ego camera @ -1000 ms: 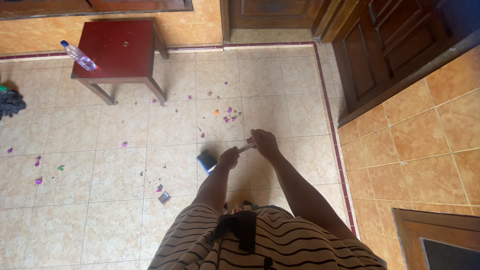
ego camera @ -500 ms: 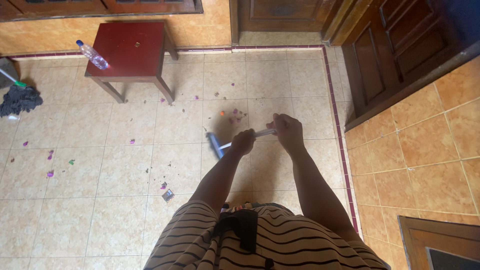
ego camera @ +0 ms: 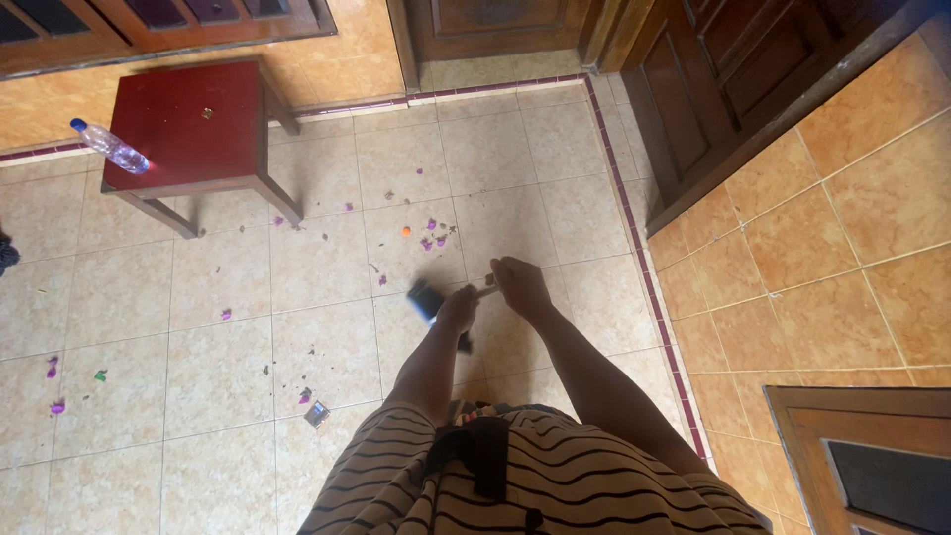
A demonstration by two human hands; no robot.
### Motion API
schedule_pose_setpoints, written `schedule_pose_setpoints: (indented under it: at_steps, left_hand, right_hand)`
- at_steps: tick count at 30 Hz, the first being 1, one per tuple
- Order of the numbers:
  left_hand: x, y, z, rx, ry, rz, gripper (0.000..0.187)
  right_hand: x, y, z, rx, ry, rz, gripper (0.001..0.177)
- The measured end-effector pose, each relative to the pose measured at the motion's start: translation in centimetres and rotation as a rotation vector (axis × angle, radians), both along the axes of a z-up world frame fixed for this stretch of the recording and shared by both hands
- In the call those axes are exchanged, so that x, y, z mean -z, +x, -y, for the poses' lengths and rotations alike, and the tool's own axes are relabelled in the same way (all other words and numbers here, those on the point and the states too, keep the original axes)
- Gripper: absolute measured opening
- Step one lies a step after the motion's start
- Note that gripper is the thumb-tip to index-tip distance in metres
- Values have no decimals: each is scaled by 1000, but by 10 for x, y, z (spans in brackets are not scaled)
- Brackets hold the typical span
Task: The person sweeps a tiled floor using a blue broom, gathering scattered debris such as flower petals and small wrappers into a central pile. The person moves around the room, sweeping near a red table and wooden doors, and continues to consolidate the debris throughout the clip.
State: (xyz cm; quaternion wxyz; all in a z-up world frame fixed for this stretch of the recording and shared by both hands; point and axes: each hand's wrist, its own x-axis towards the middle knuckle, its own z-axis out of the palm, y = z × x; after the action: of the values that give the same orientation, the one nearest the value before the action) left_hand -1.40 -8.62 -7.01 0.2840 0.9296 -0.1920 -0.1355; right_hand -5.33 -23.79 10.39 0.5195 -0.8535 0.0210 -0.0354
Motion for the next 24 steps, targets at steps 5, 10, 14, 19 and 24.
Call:
schedule_pose_setpoints:
  at_steps: [5,10,14,19,24]
  left_hand:
    - [2,0,-27,-38,271,-123,23]
    - [-8,31,-29,-59,229,48,20]
    - [-42,69,-13,-13,132,141,18]
    - [-75,105,13,22,-97,147,17]
    - [-57,139,27,-7,-234,-14,29]
  right_hand:
    - [24,11,12,83,432,-278,33]
    - [-3,32,20,102,569,-201,34]
    - [-65,43,14,143,443,-82,33]
    - [-125,50,-12,117,-76,187,33]
    - [-117,78,-39,125,-288,199,30]
